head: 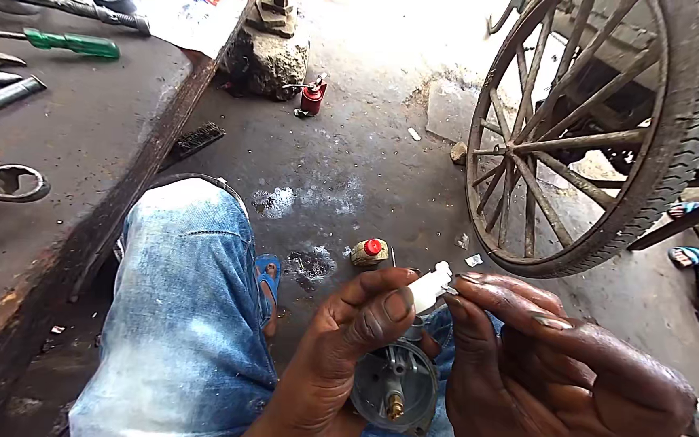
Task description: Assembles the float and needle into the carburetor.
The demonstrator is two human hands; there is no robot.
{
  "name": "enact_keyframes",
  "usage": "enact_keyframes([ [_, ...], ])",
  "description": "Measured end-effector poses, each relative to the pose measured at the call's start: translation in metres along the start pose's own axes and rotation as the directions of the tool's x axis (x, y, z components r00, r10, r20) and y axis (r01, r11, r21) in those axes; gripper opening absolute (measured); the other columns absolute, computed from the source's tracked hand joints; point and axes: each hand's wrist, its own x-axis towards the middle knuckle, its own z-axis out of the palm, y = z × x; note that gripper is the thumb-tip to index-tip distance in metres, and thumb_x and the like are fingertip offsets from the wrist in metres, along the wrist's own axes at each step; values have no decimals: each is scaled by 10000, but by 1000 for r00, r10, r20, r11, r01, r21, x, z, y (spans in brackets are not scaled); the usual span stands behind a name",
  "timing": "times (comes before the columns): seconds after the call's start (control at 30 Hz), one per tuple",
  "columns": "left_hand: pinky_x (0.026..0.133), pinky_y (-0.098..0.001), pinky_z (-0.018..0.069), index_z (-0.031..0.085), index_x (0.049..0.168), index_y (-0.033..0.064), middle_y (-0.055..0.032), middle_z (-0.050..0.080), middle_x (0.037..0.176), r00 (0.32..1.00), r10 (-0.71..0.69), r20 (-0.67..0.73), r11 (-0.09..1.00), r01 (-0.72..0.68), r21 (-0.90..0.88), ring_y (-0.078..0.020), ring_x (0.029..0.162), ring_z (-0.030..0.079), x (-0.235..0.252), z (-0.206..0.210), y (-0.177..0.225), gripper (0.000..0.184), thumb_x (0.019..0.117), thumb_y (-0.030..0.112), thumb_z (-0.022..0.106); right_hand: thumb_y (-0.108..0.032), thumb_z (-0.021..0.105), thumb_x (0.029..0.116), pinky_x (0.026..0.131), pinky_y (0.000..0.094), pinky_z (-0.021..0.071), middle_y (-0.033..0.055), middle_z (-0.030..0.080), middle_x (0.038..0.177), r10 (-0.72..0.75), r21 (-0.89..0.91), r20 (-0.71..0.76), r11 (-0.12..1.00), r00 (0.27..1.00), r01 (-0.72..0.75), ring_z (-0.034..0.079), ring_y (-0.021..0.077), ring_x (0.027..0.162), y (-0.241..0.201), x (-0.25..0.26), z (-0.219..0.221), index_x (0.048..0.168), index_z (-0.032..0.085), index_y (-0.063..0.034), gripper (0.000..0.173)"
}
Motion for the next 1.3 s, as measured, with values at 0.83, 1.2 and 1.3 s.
enact_keyframes([
  [0.83, 852, -350, 612, 745, 1132, 97, -120, 736, 978, 997, -17, 70, 997, 23, -72, -174, 889, 735, -2, 1, 3, 216, 953, 208, 699, -64, 755, 916, 904, 305, 633, -47, 766, 1057, -168, -119, 171, 975, 971, 189, 723, 167, 1095, 0, 20, -2, 1025, 581, -167, 230],
  [1.2, 858, -347, 610, 747, 1124, 81, -118, 739, 989, 995, 13, 101, 996, -4, -85, -170, 902, 735, -1, 0, 2, 202, 959, 181, 687, -33, 767, 896, 873, 292, 650, -47, 765, 999, -187, -140, 145, 968, 972, 207, 743, 157, 1037, -3, 22, 2, 999, 567, -150, 254],
  [1.3, 858, -352, 611, 744, 1135, 77, -124, 738, 997, 993, 25, 120, 997, -15, -81, -176, 904, 735, -1, -1, 2, 212, 967, 187, 677, -31, 773, 891, 867, 287, 652, -50, 762, 986, -192, -149, 152, 965, 970, 214, 744, 151, 1030, -4, 23, 2, 991, 560, -145, 262],
])
